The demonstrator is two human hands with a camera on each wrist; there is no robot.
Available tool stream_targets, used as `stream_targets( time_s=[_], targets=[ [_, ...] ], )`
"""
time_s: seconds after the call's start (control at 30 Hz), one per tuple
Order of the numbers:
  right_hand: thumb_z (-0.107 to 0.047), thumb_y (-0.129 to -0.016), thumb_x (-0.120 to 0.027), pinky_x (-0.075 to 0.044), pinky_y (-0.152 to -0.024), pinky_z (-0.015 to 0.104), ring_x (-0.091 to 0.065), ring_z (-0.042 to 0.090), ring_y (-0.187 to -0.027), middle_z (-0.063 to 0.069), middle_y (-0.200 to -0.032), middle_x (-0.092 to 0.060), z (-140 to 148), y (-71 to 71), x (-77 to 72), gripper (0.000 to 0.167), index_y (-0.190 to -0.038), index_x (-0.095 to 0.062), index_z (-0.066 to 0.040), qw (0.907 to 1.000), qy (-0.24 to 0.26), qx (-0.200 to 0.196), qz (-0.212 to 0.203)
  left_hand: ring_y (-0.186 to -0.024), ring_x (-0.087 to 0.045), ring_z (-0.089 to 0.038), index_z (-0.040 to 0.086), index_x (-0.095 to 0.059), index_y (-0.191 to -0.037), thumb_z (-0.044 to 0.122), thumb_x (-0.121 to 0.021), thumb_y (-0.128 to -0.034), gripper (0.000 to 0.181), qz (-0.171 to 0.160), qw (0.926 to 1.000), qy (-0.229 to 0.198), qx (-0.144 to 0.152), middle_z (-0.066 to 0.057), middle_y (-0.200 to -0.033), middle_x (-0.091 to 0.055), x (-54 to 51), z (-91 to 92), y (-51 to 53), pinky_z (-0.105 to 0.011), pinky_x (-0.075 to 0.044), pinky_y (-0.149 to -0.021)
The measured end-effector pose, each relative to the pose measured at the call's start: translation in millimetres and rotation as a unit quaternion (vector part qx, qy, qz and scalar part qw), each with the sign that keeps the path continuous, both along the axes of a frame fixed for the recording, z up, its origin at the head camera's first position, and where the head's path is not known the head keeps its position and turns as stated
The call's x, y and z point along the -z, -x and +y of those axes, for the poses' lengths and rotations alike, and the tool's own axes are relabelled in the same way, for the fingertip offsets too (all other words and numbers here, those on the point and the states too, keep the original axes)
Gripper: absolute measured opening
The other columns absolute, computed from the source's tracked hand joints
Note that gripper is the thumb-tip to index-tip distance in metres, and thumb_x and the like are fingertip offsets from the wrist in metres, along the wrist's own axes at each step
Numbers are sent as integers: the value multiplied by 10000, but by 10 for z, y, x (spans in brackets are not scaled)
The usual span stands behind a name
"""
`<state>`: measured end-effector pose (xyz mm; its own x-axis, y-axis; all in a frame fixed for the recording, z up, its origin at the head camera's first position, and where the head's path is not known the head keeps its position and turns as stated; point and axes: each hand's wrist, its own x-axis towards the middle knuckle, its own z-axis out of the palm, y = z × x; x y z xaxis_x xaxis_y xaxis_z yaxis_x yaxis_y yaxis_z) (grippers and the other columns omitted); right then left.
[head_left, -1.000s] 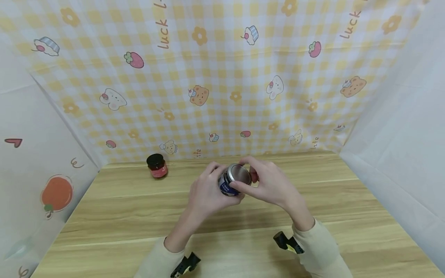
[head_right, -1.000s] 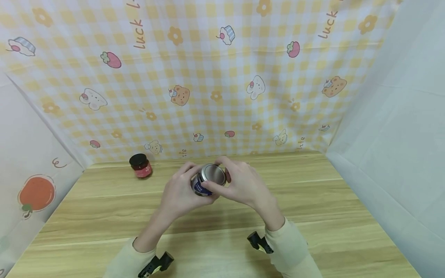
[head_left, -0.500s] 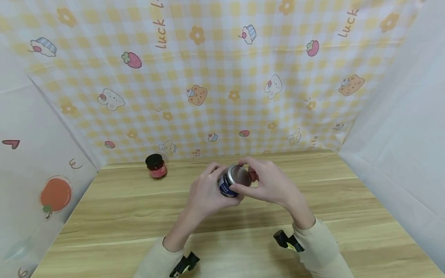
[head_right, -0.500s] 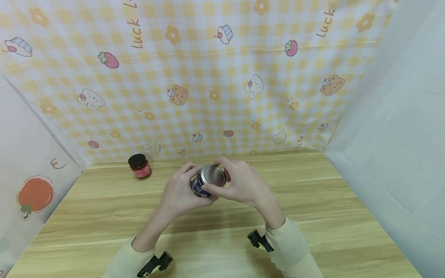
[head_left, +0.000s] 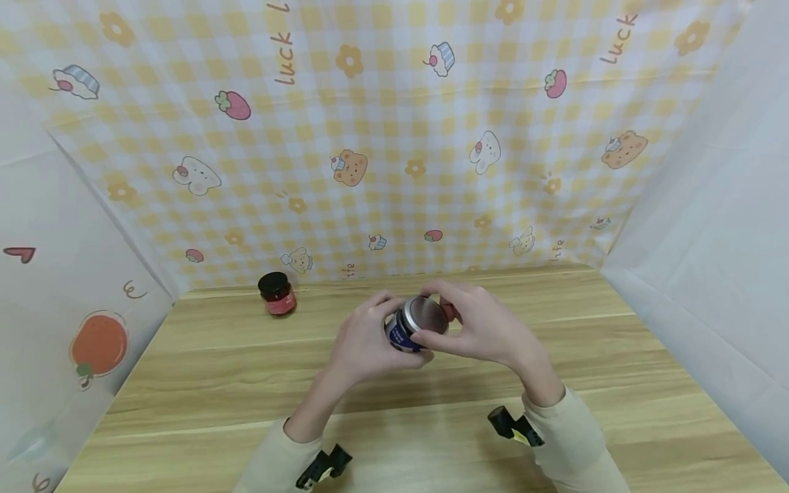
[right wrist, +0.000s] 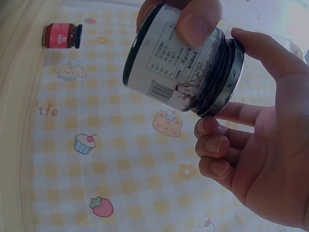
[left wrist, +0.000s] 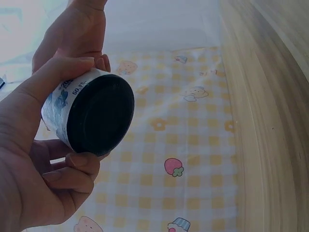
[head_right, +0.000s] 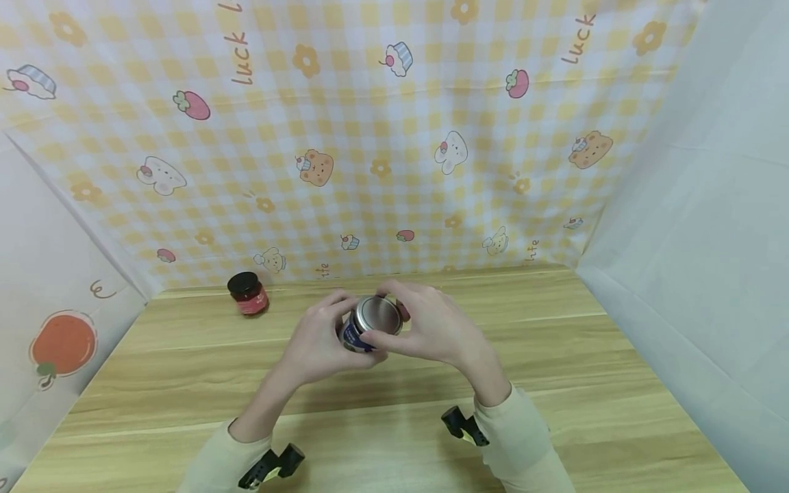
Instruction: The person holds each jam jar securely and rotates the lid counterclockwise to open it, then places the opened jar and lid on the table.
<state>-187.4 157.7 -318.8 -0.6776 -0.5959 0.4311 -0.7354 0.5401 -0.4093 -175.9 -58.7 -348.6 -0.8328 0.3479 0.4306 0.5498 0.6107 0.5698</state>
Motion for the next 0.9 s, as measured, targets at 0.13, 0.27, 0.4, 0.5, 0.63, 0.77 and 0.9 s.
stream_targets(
  time_s=[0.13, 0.27, 0.4, 0.5, 0.63, 0.77, 0.9],
  targets=[
    [-415, -880, -771, -413, -543, 237, -464, 44, -641, -122, -775, -520, 24, -11, -11, 443, -1212, -613, -168, 9999, -6, -156, 13, -831, -566, -110, 133, -729, -1199, 408, -927, -642, 652, -125, 9993, -96, 340, 62, -1071, -618, 14, -16, 20, -286, -510, -670],
    [-405, -880, -772, -420, -548, 237, -471, 47, -653, -124, -785, -522, 36, -30, -27, 433, -1207, -608, -174, 9998, -33, -215, -13, -724, -528, -105, 149, -722, -1213, 396, -926, -659, 640, -290, 9971, -226, 669, 88, -1044, -601, 27, -34, 41, -264, -486, -590],
    [-431, -879, -767, -447, -564, 245, -502, 54, -679, -119, -813, -550, 27, -53, -41, 431, -1191, -607, -180, 9997, -159, -187, -62, -693, -520, -117, 154, -719, -1200, 377, -926, -669, 612, -463, 9937, -327, 966, 84, -1021, -595, 34, -63, 58, -264, -481, -574],
    [-438, -874, -768, -465, -580, 250, -520, 55, -700, -116, -831, -567, 21, -67, -54, 448, -1198, -615, -168, 9994, -262, -167, -118, -687, -519, -125, 166, -722, -1162, 376, -926, -670, 573, -591, 9909, -374, 1151, 79, -999, -597, 34, -85, 73, -264, -480, -575],
    [-438, -863, -779, -477, -601, 248, -545, 73, -727, -112, -849, -577, 21, -81, -66, 487, -1221, -623, -146, 9991, -369, -148, -173, -660, -522, -126, 185, -721, -1059, 379, -927, -665, 485, -697, 9869, -429, 1387, 74, -950, -600, 40, -104, 98, -262, -473, -558],
    [-455, -859, -781, -477, -613, 243, -563, 101, -740, -107, -866, -578, 20, -89, -72, 488, -1212, -622, -157, 9987, -446, -203, -147, -655, -528, -129, 203, -712, -992, 380, -921, -670, 423, -826, 9817, -478, 1649, 69, -932, -592, 51, -118, 120, -262, -469, -550],
    [-467, -857, -781, -469, -607, 234, -540, 72, -724, -122, -856, -560, 17, -98, -74, 468, -1193, -622, -183, 9983, -492, -280, -96, -735, -561, -144, 205, -723, -1032, 368, -915, -688, 426, -1164, 9719, -602, 1955, 55, -985, -597, 69, -135, 137, -270, -502, -611]
  ],
)
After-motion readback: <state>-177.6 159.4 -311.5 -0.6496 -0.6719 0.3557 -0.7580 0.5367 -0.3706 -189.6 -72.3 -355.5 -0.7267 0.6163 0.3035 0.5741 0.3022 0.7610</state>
